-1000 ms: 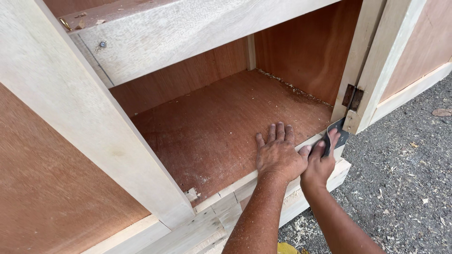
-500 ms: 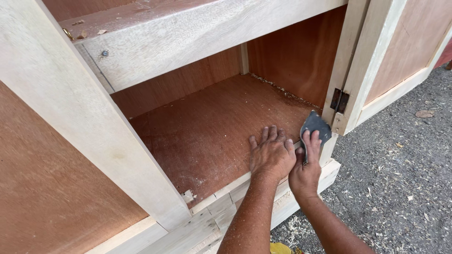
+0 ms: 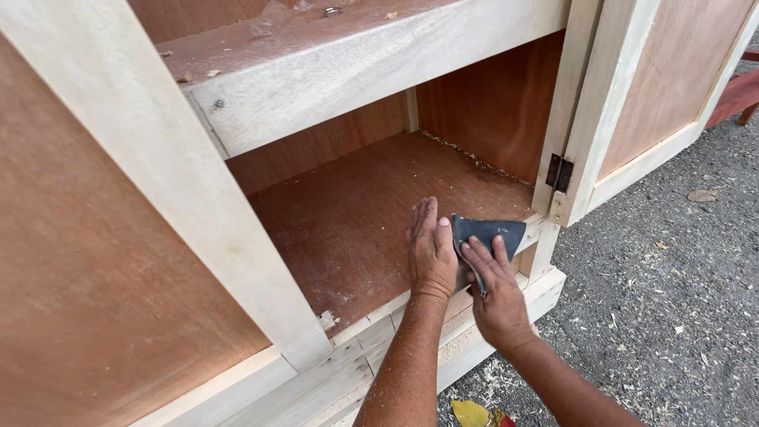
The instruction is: The person sands the surfaces and edges of a wooden cabinet with a piece of sandpaper, working over the interior shelves, frame rails, and side panels. They steady the cabinet with one hand while rubbing the sandpaper along the wood, moving around the piece to cover different panels and edges.
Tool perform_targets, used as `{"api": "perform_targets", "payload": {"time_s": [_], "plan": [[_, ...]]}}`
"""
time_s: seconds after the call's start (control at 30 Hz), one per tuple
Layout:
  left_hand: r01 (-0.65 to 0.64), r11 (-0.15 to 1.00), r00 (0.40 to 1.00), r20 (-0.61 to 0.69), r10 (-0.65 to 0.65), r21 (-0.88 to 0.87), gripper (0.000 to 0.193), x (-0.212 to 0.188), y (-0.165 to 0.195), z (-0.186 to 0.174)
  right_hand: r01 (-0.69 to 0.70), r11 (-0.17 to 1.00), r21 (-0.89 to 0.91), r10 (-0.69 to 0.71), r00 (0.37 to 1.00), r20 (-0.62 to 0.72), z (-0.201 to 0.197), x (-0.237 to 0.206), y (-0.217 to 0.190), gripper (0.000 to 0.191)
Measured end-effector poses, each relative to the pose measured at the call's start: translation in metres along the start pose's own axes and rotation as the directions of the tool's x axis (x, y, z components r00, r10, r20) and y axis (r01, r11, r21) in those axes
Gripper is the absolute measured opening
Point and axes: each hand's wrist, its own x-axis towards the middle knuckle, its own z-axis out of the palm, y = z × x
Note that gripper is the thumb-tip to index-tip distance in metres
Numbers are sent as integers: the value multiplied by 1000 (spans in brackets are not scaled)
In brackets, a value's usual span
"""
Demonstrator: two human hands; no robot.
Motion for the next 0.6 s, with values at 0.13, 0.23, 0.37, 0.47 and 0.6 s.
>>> {"api": "perform_targets", "payload": {"time_s": [0.13, 0.23, 0.37, 0.47, 0.6], "plan": [[113, 993, 993, 41, -114, 39, 67, -18, 8, -14, -211, 974, -86, 209, 978, -25, -8, 3, -16, 42], [161, 986, 986, 45, -163, 34, 67, -36, 23, -25, -150, 988, 29, 151, 988, -25, 13, -24, -44, 55], [154, 965, 987, 16, -161, 212, 63, -56, 40, -45, -66, 961, 267, 51, 997, 66, 30, -51, -54, 77], [68, 916, 995, 39, -90, 395, 59, -65, 44, -67, 69, 997, -13, -69, 997, 36, 24, -44, -46, 53], [39, 904, 999, 8, -47, 426, 57, -66, 46, -90, -136, 990, -36, 136, 991, -2, 30, -39, -57, 58]]}}
